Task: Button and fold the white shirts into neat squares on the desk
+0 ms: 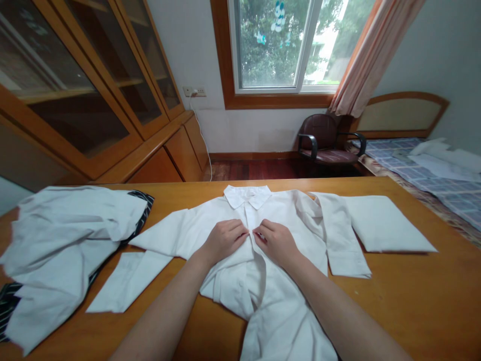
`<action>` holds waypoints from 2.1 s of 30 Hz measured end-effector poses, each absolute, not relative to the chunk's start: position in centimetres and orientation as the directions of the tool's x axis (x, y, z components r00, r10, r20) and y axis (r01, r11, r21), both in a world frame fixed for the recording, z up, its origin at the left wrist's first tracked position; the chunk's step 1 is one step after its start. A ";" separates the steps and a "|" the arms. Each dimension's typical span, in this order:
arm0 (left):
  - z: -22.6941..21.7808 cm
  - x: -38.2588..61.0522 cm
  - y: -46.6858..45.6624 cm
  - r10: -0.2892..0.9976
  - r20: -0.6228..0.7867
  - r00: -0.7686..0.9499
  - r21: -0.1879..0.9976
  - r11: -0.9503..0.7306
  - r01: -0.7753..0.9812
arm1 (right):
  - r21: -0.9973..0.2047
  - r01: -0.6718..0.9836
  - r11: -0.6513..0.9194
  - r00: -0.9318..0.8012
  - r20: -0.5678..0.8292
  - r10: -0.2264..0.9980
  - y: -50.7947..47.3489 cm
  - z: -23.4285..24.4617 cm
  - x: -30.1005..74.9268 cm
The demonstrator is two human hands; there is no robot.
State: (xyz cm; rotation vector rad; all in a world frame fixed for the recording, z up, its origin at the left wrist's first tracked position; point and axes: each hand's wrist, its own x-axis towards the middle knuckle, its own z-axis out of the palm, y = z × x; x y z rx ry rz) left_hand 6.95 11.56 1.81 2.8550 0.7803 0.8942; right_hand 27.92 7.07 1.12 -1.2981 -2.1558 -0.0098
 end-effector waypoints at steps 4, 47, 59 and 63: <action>1.8 6.9 11.5 0.482 0.520 0.705 0.200 -0.871 0.448 | -0.303 0.799 0.520 -0.327 0.507 0.798 7.1 1.1 27.9; 2.2 6.6 11.6 0.479 0.517 0.710 0.257 -0.878 0.405 | -0.362 0.781 0.508 -0.278 0.527 0.803 6.8 1.0 28.0; 2.1 6.7 11.6 0.485 0.526 0.698 0.248 -0.873 0.420 | -0.541 0.675 0.502 -0.268 0.453 0.850 7.2 0.8 28.4; 2.0 6.6 11.6 0.502 0.524 0.689 0.271 -0.864 0.424 | -0.582 0.630 0.514 -0.290 0.438 0.851 7.3 0.5 28.5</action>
